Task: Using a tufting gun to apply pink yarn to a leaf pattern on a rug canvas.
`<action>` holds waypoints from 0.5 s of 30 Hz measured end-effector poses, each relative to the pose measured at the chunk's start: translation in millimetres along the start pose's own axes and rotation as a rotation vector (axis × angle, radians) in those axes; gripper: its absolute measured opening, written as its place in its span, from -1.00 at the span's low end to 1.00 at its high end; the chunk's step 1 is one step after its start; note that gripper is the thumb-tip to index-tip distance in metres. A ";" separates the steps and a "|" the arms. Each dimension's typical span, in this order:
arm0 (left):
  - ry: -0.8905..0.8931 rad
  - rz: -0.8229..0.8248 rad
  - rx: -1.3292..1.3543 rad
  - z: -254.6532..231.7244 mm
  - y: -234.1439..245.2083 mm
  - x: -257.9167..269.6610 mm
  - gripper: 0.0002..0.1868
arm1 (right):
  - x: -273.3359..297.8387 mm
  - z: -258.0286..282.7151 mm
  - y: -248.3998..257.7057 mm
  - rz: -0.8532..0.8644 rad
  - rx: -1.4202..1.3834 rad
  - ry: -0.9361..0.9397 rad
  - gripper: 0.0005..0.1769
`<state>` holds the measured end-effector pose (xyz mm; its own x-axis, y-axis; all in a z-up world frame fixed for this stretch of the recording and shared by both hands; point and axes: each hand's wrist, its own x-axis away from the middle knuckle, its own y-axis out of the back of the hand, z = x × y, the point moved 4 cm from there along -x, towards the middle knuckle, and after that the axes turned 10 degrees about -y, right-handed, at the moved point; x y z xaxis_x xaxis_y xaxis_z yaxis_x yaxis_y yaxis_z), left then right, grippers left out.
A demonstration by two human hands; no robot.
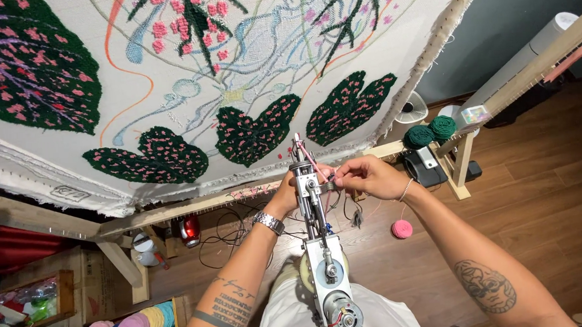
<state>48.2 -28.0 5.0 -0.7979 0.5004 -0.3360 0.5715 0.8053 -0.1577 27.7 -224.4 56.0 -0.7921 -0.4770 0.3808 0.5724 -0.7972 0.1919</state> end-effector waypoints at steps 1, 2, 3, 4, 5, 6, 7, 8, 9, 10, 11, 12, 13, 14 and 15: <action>0.001 -0.025 0.059 6.1 3.5 1.0 -0.69 | 0.4 1.8 -0.3 -0.007 -0.026 -0.007 -0.83; 0.003 -0.050 0.117 12.4 6.9 1.8 -0.69 | 0.8 3.6 -0.6 -0.014 -0.051 -0.015 -0.83; 0.002 -0.051 0.117 9.9 7.7 1.7 -0.69 | 0.0 4.5 0.4 -0.012 -0.050 -0.015 -0.83; 0.036 -0.065 0.146 8.9 8.7 1.8 -0.72 | -1.0 5.1 2.6 -0.039 -0.053 -0.025 -0.83; 0.069 -0.081 0.173 7.6 10.1 2.6 -0.75 | -2.4 5.8 4.2 -0.064 -0.055 -0.035 -0.83; 0.068 -0.084 0.172 5.5 12.2 2.8 -0.75 | -3.7 5.6 9.1 -0.061 -0.054 -0.034 -0.83; 0.048 -0.082 0.131 2.5 14.6 2.6 -0.78 | -5.1 6.6 16.2 -0.093 -0.119 -0.007 -0.82; 0.028 -0.081 0.090 -0.5 16.9 2.4 -0.80 | -6.3 7.6 23.3 -0.125 -0.184 0.021 -0.81; 0.025 -0.084 0.087 4.0 22.1 4.8 -0.80 | -9.6 4.7 34.2 -0.122 -0.181 0.024 -0.81; 0.015 -0.099 0.063 8.1 28.0 7.1 -0.81 | -12.2 3.0 48.0 -0.176 -0.228 0.065 -0.81; 0.003 -0.114 0.039 12.0 34.4 8.0 -0.81 | -15.3 2.1 62.5 -0.232 -0.274 0.107 -0.81; -0.001 -0.115 0.036 35.4 48.1 14.7 -0.81 | -18.0 -3.8 76.5 -0.230 -0.271 0.111 -0.81; 0.046 -0.163 0.094 60.3 63.9 22.2 -0.82 | -20.9 -9.3 92.8 -0.285 -0.318 0.133 -0.82; 0.093 -0.209 0.152 85.0 79.8 29.7 -0.82 | -23.9 -14.8 109.0 -0.339 -0.366 0.154 -0.83; 0.089 -0.214 0.148 88.4 88.0 31.1 -0.82 | -27.2 -16.5 119.9 -0.334 -0.363 0.159 -0.83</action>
<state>90.6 30.4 -101.4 -0.9133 0.3552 -0.1991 0.4049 0.8438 -0.3521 114.4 -313.1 53.7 -0.9576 -0.2024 0.2050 0.1946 -0.9792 -0.0576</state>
